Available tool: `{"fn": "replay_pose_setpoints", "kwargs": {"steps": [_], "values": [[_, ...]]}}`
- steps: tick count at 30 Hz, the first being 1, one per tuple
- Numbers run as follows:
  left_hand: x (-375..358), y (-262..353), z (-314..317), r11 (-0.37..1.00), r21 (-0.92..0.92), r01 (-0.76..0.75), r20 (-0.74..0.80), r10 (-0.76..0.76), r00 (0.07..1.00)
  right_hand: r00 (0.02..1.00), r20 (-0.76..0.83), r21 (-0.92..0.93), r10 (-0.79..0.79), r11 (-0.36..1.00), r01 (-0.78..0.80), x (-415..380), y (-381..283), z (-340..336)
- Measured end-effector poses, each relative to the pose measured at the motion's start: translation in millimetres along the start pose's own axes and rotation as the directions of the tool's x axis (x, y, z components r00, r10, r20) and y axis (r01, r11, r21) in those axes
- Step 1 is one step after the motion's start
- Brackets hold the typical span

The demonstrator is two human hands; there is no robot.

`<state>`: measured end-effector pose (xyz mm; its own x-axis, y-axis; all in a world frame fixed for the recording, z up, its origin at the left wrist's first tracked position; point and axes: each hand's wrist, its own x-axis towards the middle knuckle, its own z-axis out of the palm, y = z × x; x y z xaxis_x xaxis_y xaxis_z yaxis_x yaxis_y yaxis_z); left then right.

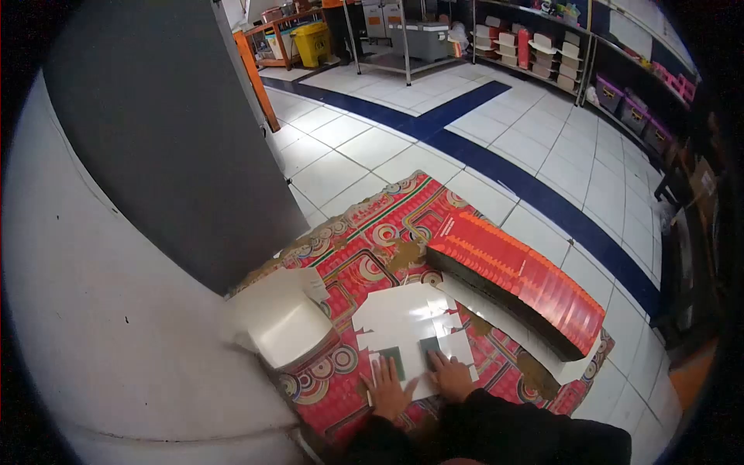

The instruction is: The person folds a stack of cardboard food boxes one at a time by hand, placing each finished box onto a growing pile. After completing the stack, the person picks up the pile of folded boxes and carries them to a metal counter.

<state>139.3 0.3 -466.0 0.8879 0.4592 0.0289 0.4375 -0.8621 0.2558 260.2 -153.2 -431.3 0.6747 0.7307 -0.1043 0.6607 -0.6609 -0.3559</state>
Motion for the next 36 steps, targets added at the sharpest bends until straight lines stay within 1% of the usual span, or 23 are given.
{"fn": "replay_pose_setpoints", "kwargs": {"steps": [1, 3, 4, 5, 6, 7, 9, 13, 15, 16, 17, 19, 20, 22, 23, 25, 27, 29, 30, 31, 33, 34, 36], "values": [[5, 6, -9, 1.000, -0.002, -0.005, -0.016, 0.005, 1.000, 1.000, -0.014, -0.007, -0.004, 1.000, 0.004, 1, 3, -5], [5, 18, -36, 0.985, -0.163, 0.053, -0.090, -0.068, 0.994, 0.997, 0.034, 0.205, 0.063, 0.976, -0.069, -1, 4, -16], [7, 28, -55, 0.992, -0.128, 0.002, -0.211, -0.029, 0.977, 0.998, 0.018, 0.204, 0.061, 0.977, -0.063, -3, 4, -24], [16, 34, -54, 0.992, -0.127, -0.005, -0.225, -0.024, 0.974, 0.994, 0.055, 0.289, 0.099, 0.951, -0.111, -7, 4, -33], [25, 42, -50, 0.957, -0.287, -0.045, -0.134, 0.006, 0.991, 0.986, 0.098, 0.370, 0.133, 0.915, -0.160, -9, 7, -37], [33, 50, -47, 0.897, -0.437, -0.070, -0.048, 0.054, 0.997, 0.988, 0.085, 0.372, 0.128, 0.916, -0.150, -8, 20, -23], [50, 68, -29, 0.720, -0.656, 0.227, 0.185, -0.138, 0.973, 0.996, -0.088, 0.388, -0.025, 0.920, 0.058, -10, 52, 26], [74, 50, 44, 0.614, -0.776, 0.141, 0.123, -0.072, 0.990, 0.988, -0.136, 0.396, -0.073, 0.910, 0.121, -16, 51, 10], [78, 37, 63, 0.679, -0.711, 0.182, 0.143, -0.114, 0.983, 0.965, -0.004, 0.696, 0.263, 0.693, -0.186, -25, 47, 8], [78, 36, 71, 0.569, -0.787, 0.240, 0.181, -0.159, 0.971, 0.899, 0.170, 0.812, 0.404, 0.460, -0.360, -28, 44, 6], [77, 34, 78, 0.573, -0.784, 0.240, 0.182, -0.158, 0.971, 0.899, 0.171, 0.814, 0.404, 0.456, -0.360, -28, 49, 15], [73, 38, 63, 0.405, -0.844, 0.351, 0.282, -0.221, 0.934, 0.861, 0.254, 0.856, 0.440, 0.313, -0.412, -28, 58, 31], [69, 42, 52, 0.407, -0.844, 0.350, 0.280, -0.222, 0.934, 0.862, 0.254, 0.857, 0.438, 0.312, -0.411, -30, 56, 33], [65, 55, 14, 0.318, -0.902, 0.292, 0.240, -0.194, 0.951, 0.868, 0.261, 0.935, 0.422, 0.115, -0.337, -31, 25, 1], [71, 54, 11, 0.314, -0.900, 0.304, 0.253, -0.194, 0.948, 0.862, 0.271, 0.931, 0.428, 0.113, -0.348, -25, 22, -4], [62, 50, 17, 0.532, -0.802, 0.273, 0.298, -0.042, 0.954, 0.967, 0.010, 0.787, 0.255, 0.595, -0.164, -29, 21, -4], [55, 65, -10, 0.397, -0.875, 0.277, 0.280, -0.053, 0.959, 0.969, 0.000, 0.584, 0.246, 0.786, -0.200, -29, 17, -9], [52, 64, -17, 0.573, -0.786, 0.230, 0.242, -0.057, 0.969, 0.958, 0.003, 0.711, 0.287, 0.673, -0.204, -27, 6, -16], [44, 61, -9, 0.572, -0.780, 0.253, 0.242, -0.097, 0.965, 0.945, 0.025, 0.748, 0.326, 0.621, -0.234, -27, -2, -19], [44, 63, -2, 0.555, -0.796, 0.244, 0.220, -0.111, 0.969, 0.950, 0.016, 0.749, 0.310, 0.626, -0.217, -25, -2, -8], [47, 72, 0, 0.538, -0.821, 0.189, 0.174, -0.079, 0.982, 0.924, -0.116, 0.763, 0.365, 0.628, -0.153, -28, 6, 10], [43, 74, -3, 0.541, -0.822, 0.177, 0.158, -0.082, 0.984, 0.915, -0.056, 0.759, 0.399, 0.612, -0.220, -30, -6, -13], [44, 75, -3, 0.546, -0.827, 0.133, 0.115, -0.067, 0.991, 0.890, -0.092, 0.751, 0.447, 0.618, -0.232, -20, -3, -13]]}}
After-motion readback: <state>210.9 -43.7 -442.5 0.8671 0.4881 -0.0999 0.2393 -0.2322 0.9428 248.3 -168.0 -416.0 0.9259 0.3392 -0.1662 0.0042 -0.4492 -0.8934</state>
